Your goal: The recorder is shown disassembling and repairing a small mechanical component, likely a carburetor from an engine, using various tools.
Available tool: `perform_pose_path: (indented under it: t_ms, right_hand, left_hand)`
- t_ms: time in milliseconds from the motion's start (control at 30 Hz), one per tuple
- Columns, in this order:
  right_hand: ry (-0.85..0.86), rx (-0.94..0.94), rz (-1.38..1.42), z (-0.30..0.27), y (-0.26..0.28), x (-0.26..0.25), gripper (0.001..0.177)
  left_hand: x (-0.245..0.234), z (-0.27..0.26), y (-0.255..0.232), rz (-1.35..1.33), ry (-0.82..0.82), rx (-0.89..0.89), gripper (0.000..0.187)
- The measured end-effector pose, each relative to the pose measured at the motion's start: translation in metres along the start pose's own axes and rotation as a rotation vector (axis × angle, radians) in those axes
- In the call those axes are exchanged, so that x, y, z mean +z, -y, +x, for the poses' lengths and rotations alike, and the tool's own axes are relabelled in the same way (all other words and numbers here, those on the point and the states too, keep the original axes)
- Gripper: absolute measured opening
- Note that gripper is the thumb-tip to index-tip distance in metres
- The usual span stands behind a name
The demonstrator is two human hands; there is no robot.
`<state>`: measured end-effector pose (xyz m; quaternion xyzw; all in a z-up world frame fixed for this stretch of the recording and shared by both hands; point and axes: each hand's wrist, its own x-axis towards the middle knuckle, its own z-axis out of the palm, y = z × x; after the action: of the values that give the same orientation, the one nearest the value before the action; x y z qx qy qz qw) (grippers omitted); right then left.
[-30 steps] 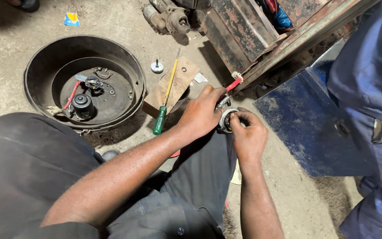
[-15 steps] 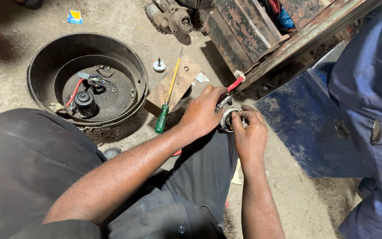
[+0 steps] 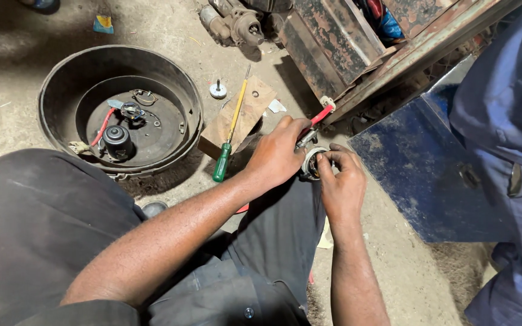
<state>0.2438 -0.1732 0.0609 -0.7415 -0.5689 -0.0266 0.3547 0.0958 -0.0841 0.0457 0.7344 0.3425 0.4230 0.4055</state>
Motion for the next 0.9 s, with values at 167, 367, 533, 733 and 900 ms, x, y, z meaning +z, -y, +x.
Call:
perform_pose_path:
  t_ms: [167, 367, 533, 733, 900]
  right_hand:
    - [-0.011, 0.035, 0.087, 0.0, -0.001, 0.002, 0.024]
    - [0.01, 0.016, -0.02, 0.001, 0.003, -0.001, 0.023]
    - [-0.006, 0.005, 0.036, 0.0, -0.002, 0.001, 0.022]
    - [-0.004, 0.038, 0.025, -0.001, 0.0, -0.002, 0.022]
    - [-0.003, 0.03, -0.01, 0.0, -0.002, -0.001, 0.02]
  left_hand:
    - [0.001, 0.0, 0.002, -0.008, -0.01, -0.003, 0.048]
    - [0.0, 0.0, -0.003, -0.013, 0.005, -0.017, 0.046]
    - [-0.001, 0.002, -0.004, -0.004, 0.016, -0.033, 0.047]
    - [-0.001, 0.001, -0.005, -0.013, 0.023, -0.017, 0.046]
    - [-0.002, 0.003, -0.009, -0.002, 0.046, -0.038, 0.043]
